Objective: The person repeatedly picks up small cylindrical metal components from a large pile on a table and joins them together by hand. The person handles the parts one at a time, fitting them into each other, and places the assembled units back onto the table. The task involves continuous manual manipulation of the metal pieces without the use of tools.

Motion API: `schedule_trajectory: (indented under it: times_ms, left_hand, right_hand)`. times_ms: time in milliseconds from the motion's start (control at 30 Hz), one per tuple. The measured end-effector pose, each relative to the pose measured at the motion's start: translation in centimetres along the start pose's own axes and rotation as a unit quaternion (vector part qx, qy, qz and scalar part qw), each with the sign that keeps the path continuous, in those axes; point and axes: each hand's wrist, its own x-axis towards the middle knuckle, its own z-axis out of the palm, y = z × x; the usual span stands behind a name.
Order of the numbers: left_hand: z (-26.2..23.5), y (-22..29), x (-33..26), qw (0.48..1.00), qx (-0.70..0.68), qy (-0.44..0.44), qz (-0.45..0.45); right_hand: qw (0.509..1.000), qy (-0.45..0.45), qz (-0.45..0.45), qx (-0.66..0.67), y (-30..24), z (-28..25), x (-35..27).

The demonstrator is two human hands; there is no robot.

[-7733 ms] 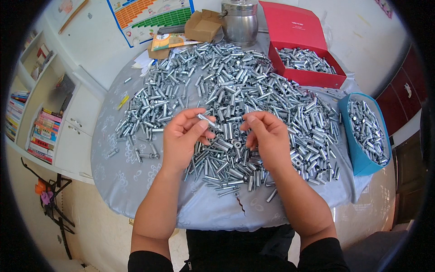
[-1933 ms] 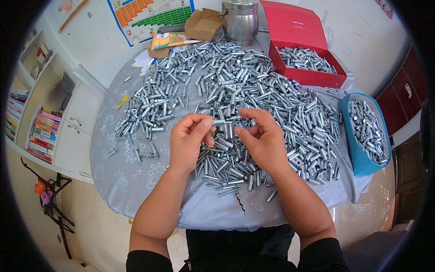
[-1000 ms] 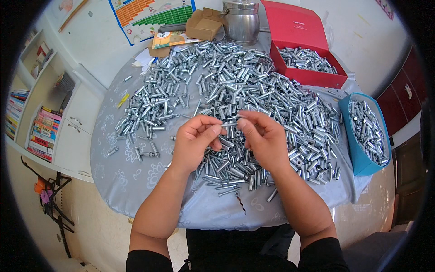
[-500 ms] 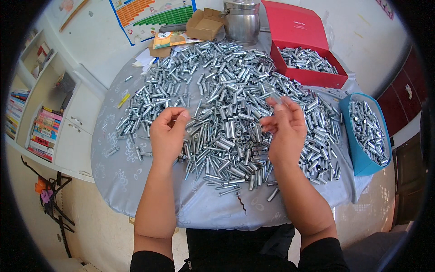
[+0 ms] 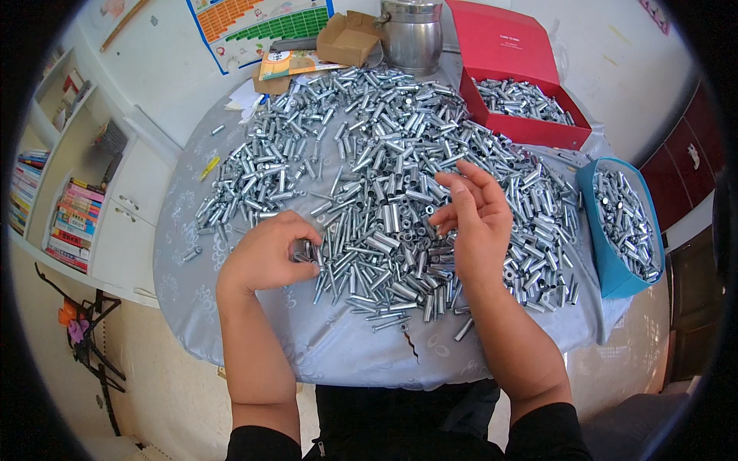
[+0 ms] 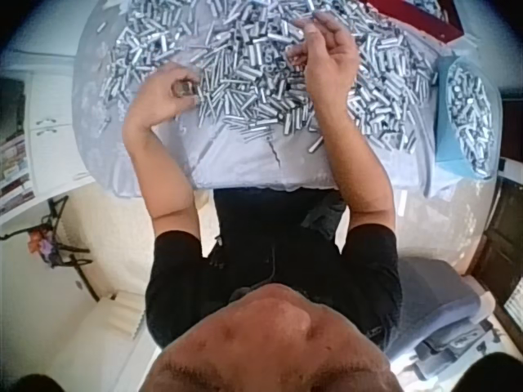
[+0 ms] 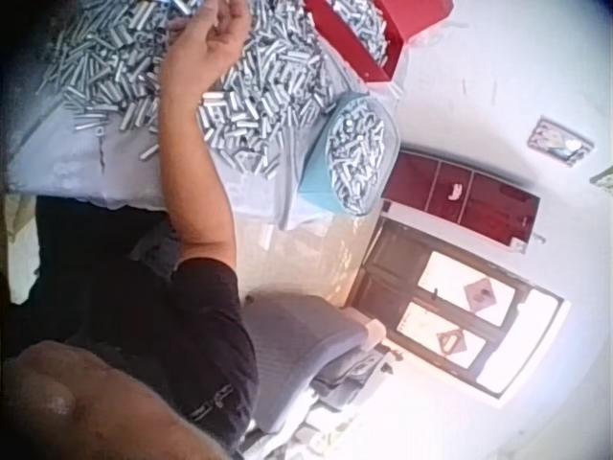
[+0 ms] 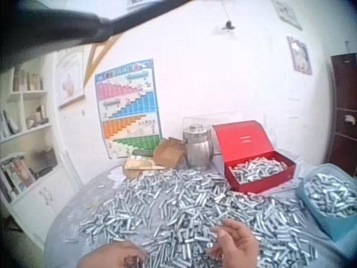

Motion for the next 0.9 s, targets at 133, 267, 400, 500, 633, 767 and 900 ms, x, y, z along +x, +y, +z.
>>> schedule_trajectory:
  times_ms: [133, 267, 400, 500, 633, 767, 900]
  left_hand:
    - [0.7, -0.3, -0.1, 0.997, 0.068, 0.024, 0.041]
    - [1.5, -1.1, 0.5, 0.998, 0.049, 0.015, 0.028]
    - [1.7, -0.4, 0.9, 0.997, 0.075, 0.004, 0.032]
    - [2.2, 0.4, 1.4, 0.996, 0.05, 0.052, 0.048]
    - [3.1, 1.8, 2.3, 0.985, -0.029, 0.145, 0.084]
    - [4.7, 3.0, 3.0, 0.968, -0.092, 0.196, 0.13]
    - [4.9, 3.8, 3.1, 0.955, -0.136, 0.22, 0.147]
  right_hand:
    - [1.0, 0.005, 0.004, -0.008, 0.0, 0.1, 0.1]
    - [1.0, -0.016, 0.016, -0.012, 0.2, 0.1, 0.0]
    - [0.997, -0.06, 0.05, -0.028, 0.4, 0.4, -0.4]
    - [0.993, -0.089, 0.066, -0.046, 0.7, 0.5, -0.7]
    - [0.988, -0.114, 0.067, -0.073, 0.6, 0.8, -1.1]
    - [0.972, -0.169, 0.04, -0.156, 1.5, 0.4, -1.2]
    - [0.952, -0.179, -0.022, -0.247, 1.2, 0.7, -1.5]
